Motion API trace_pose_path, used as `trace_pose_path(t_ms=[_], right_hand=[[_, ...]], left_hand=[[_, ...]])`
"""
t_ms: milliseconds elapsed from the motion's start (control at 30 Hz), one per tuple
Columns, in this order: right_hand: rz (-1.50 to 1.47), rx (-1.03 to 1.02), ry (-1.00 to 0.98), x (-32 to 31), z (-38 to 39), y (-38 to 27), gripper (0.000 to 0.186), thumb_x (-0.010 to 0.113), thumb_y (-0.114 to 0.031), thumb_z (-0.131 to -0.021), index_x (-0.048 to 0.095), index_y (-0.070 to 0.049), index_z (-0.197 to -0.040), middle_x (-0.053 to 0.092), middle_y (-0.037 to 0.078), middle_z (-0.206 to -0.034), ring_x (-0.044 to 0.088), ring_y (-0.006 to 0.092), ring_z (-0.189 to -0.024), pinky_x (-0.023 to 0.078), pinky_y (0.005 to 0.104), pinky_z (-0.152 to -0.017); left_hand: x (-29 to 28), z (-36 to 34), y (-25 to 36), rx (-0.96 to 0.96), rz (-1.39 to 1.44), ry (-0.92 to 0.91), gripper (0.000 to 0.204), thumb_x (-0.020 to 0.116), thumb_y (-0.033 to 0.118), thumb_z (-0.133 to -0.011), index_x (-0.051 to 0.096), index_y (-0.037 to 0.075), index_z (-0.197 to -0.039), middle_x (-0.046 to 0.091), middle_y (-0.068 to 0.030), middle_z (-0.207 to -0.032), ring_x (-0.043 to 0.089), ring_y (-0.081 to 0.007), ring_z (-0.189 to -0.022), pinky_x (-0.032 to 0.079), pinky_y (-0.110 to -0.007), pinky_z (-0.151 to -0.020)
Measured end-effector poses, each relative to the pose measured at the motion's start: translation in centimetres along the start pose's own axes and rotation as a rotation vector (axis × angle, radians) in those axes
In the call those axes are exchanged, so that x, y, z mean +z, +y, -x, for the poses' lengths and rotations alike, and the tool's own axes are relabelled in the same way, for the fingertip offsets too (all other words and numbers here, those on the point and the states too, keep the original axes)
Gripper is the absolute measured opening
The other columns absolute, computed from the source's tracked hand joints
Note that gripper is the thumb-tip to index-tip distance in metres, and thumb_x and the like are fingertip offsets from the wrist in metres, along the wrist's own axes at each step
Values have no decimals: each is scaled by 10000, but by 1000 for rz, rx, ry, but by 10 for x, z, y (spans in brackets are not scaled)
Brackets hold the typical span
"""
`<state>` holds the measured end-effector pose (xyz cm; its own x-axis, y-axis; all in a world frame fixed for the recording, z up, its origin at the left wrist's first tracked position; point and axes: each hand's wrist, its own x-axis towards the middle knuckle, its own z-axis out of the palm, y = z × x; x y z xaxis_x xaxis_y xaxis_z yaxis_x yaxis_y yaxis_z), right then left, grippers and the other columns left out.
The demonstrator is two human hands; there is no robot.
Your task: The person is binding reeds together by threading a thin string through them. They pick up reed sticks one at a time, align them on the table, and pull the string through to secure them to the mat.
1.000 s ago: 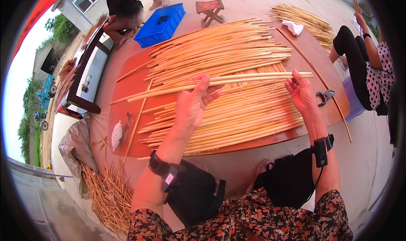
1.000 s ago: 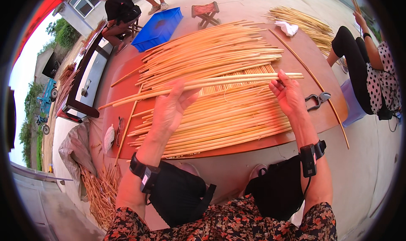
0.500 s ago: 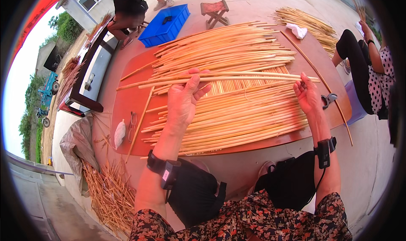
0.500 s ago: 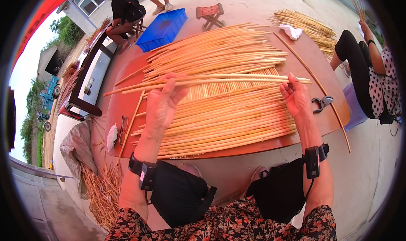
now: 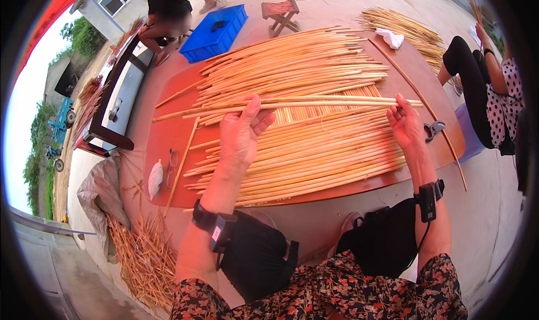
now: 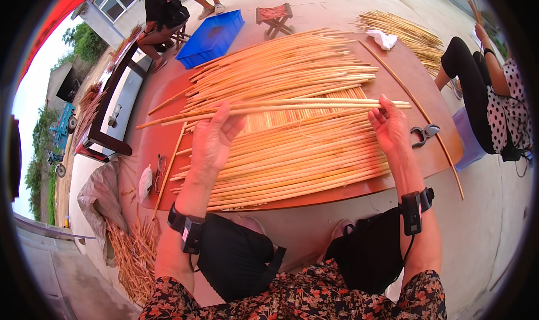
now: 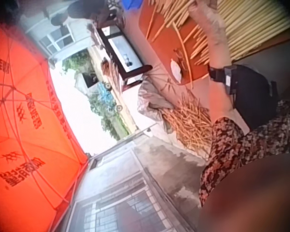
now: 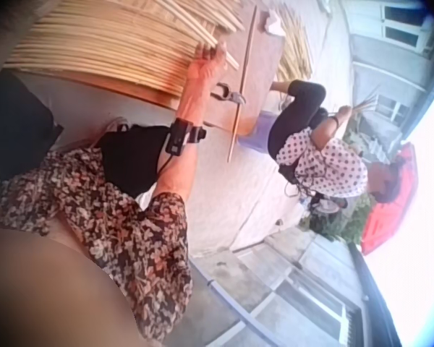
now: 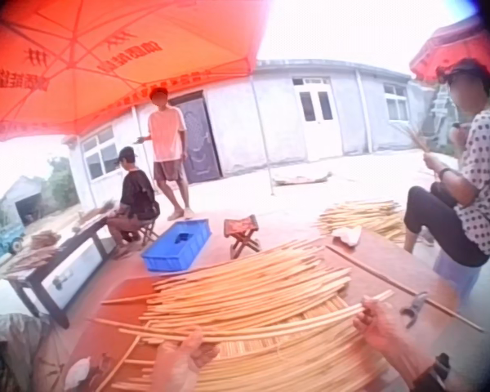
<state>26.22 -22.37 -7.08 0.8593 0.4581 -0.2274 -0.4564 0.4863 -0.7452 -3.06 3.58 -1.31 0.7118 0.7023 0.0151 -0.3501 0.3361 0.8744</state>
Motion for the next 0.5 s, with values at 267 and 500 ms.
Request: trace_pose_path(t_ms=[267, 500], right_hand=[[-5, -19, -28, 6, 4, 1, 148, 720, -178, -964, 650, -56, -920, 627, 16, -827, 660, 124, -742, 629, 281, -717], [25, -62, -36, 8, 6, 0, 155, 725, -157, -959, 619, -48, -927, 617, 22, -842, 654, 126, -741, 639, 289, -724]], left_hand=[[-1, -1, -1, -11, 7, 50, 183, 701, 209, -981, 699, 125, -1144, 728, -109, -1203, 721, -210, -1066, 599, -338, -898], [2, 0, -3, -13, 12, 41, 188, 711, 207, -975, 688, 103, -1129, 732, -105, -1143, 724, -234, -1032, 614, -332, -864]])
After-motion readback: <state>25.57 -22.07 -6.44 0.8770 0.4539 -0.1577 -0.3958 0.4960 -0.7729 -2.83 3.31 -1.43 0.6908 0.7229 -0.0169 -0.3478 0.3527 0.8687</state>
